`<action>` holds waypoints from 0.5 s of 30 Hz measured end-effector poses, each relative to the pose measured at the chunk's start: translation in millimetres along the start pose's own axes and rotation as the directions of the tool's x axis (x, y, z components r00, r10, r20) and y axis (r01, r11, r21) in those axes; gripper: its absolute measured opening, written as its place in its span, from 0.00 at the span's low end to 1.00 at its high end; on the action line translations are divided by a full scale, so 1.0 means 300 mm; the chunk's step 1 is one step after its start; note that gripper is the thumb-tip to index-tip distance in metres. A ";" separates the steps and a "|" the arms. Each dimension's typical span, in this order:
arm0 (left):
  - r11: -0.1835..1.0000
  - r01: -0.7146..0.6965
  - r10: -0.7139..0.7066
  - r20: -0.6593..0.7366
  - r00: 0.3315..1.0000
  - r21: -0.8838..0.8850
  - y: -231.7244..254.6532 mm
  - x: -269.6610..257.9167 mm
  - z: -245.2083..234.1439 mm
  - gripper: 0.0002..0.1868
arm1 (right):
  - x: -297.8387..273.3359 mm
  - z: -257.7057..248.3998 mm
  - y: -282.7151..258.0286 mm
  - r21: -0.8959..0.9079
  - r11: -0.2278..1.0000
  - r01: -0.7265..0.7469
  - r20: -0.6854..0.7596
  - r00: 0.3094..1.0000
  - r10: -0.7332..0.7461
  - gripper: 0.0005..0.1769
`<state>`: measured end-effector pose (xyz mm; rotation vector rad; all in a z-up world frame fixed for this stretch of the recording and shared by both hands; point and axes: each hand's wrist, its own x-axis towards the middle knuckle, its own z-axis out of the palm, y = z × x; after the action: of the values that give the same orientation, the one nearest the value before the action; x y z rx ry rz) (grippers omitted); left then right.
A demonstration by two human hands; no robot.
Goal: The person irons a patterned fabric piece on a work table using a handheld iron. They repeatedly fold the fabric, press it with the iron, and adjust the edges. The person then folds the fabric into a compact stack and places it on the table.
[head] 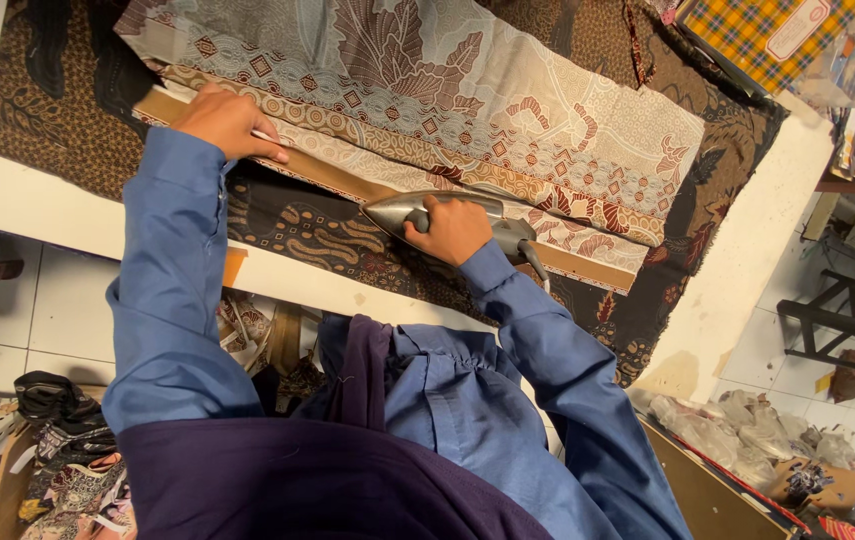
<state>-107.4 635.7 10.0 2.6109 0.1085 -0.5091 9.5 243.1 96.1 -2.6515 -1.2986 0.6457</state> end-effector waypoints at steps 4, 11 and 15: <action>0.979 0.093 -0.073 -0.116 0.991 0.181 0.024 0.000 0.011 0.26 | -0.049 0.001 0.005 -0.014 1.000 0.002 -0.043 0.999 -0.003 0.28; 0.939 0.026 0.118 -0.392 0.912 0.343 0.215 -0.055 0.076 0.22 | -0.175 -0.020 0.047 -0.053 0.992 -0.111 -0.096 0.990 0.105 0.28; 0.978 -0.208 0.202 -0.316 0.927 0.014 0.345 0.008 0.139 0.28 | -0.187 0.003 0.056 -0.098 0.981 -0.165 -0.086 0.984 0.157 0.28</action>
<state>-102.1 524.8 20.3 2.6242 -0.0570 -0.0135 -9.0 188.8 108.5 -2.8577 -1.1361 0.4995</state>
